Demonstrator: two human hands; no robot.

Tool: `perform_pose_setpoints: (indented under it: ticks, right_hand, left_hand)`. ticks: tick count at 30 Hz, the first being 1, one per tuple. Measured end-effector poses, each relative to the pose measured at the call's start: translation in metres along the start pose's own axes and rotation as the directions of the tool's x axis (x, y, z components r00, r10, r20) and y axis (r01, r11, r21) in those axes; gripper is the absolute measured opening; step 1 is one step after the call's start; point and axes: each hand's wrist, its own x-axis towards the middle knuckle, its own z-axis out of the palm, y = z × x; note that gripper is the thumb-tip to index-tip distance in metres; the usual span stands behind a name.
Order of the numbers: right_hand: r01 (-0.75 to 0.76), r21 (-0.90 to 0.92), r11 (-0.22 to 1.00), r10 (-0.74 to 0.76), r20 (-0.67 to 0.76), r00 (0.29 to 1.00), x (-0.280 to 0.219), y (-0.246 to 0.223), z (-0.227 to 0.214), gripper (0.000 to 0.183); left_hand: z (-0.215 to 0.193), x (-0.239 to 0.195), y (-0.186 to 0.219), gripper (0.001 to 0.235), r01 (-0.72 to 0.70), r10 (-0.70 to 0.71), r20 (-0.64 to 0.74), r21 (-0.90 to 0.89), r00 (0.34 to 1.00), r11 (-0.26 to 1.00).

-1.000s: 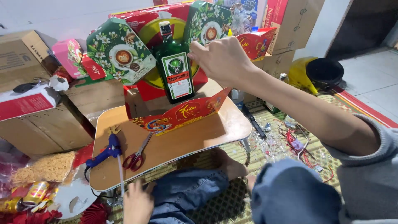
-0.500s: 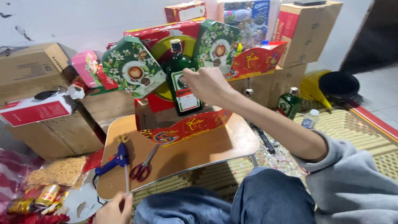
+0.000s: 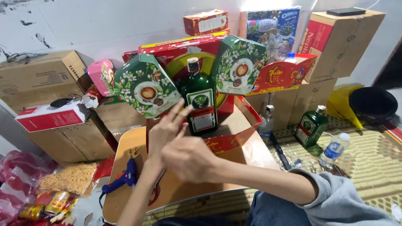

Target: The person assembles a gift box by attaching a green coffee tin to a red cardboard base using a hot glue gun. They then place a Jägermeister bottle and two Red Bull cans inside the box. Finally, they handle a red decorative paper item.

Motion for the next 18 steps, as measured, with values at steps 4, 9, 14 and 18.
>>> perform_pose_setpoints:
  ticks: [4, 9, 14, 18]
  right_hand:
    - [-0.229, -0.075, 0.971, 0.227, -0.034, 0.973, -0.017, 0.081, 0.024, 0.046]
    - [-0.364, 0.26, 0.894, 0.299, 0.256, 0.919, -0.016, 0.095, 0.001, 0.055]
    - [-0.495, 0.197, 0.846, 0.342, 0.513, 0.788, -0.009, 0.053, -0.02, 0.017]
    - [-0.151, 0.208, 0.966, 0.143, 0.053, 0.988, 0.009, 0.031, -0.042, 0.013]
  left_hand:
    - [0.029, -0.011, -0.005, 0.015, 0.117, -0.144, 0.23, 0.128, 0.962, 0.985]
    - [-0.107, 0.006, 0.065, 0.021, 0.495, -0.206, 0.481, -0.61, 0.852, 0.619]
    - [-0.104, 0.019, 0.038, 0.045, 0.257, -0.281, 0.088, -0.714, 0.956, 0.652]
    - [-0.068, 0.014, 0.03, 0.061, 0.235, -0.141, 0.205, -0.563, 0.969, 0.792]
